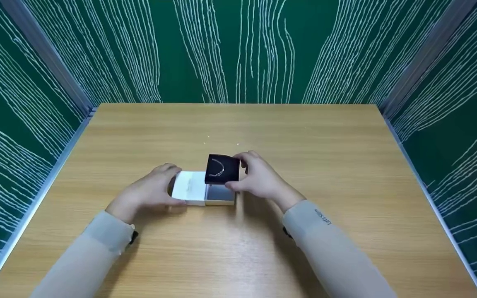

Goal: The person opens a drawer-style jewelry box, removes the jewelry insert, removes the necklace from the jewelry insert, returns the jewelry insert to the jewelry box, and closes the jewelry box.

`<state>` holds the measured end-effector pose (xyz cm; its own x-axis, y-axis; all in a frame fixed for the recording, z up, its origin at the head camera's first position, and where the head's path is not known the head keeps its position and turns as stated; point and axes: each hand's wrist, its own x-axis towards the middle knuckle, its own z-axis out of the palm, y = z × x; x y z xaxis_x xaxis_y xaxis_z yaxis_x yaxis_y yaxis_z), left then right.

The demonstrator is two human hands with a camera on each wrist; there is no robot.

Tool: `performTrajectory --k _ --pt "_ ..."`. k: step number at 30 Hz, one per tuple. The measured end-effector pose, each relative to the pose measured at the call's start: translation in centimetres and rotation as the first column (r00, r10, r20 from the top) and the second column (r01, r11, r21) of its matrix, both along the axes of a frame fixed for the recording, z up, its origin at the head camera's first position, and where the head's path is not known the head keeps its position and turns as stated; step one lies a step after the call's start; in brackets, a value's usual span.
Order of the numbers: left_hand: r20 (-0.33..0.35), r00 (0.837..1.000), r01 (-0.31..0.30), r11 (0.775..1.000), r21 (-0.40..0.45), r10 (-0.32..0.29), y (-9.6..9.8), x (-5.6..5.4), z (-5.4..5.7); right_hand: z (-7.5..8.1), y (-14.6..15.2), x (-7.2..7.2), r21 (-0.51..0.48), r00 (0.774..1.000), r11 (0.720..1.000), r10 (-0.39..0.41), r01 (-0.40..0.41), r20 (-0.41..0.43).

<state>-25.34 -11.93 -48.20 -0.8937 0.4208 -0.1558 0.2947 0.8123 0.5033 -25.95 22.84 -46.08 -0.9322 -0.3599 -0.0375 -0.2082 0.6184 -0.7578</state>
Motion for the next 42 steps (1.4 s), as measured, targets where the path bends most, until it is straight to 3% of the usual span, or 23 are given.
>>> performTrajectory --k 7,14,20,28,36,42 --pt "-0.084 0.993 -0.080 0.992 0.097 0.088 0.9 0.6 1.6 0.5 -0.1 0.4 0.000 1.000 1.000 0.007 -0.007 -0.022" --pt "-0.183 0.976 -0.064 0.961 0.268 0.116 2.7 1.3 2.3 1.3 0.0 0.7 -0.008 0.998 1.000 0.018 -0.019 -0.058" --pt "-0.153 0.966 -0.140 0.923 0.359 0.206 4.7 2.4 2.5 1.3 -0.2 0.9 -0.013 0.998 1.000 0.022 -0.023 -0.064" --pt "-0.141 0.927 -0.232 0.828 0.510 0.347 7.5 4.0 3.1 1.1 -0.7 1.3 -0.008 0.996 1.000 0.021 -0.022 -0.084" --pt "-0.054 0.906 -0.325 0.775 0.542 0.419 8.7 4.8 2.6 1.0 -1.3 1.8 -0.022 0.995 1.000 0.012 -0.015 -0.101" --pt "0.021 0.905 -0.354 0.722 0.595 0.425 8.8 4.8 2.5 0.7 -1.5 1.7 -0.029 0.990 0.999 0.015 -0.019 -0.139"
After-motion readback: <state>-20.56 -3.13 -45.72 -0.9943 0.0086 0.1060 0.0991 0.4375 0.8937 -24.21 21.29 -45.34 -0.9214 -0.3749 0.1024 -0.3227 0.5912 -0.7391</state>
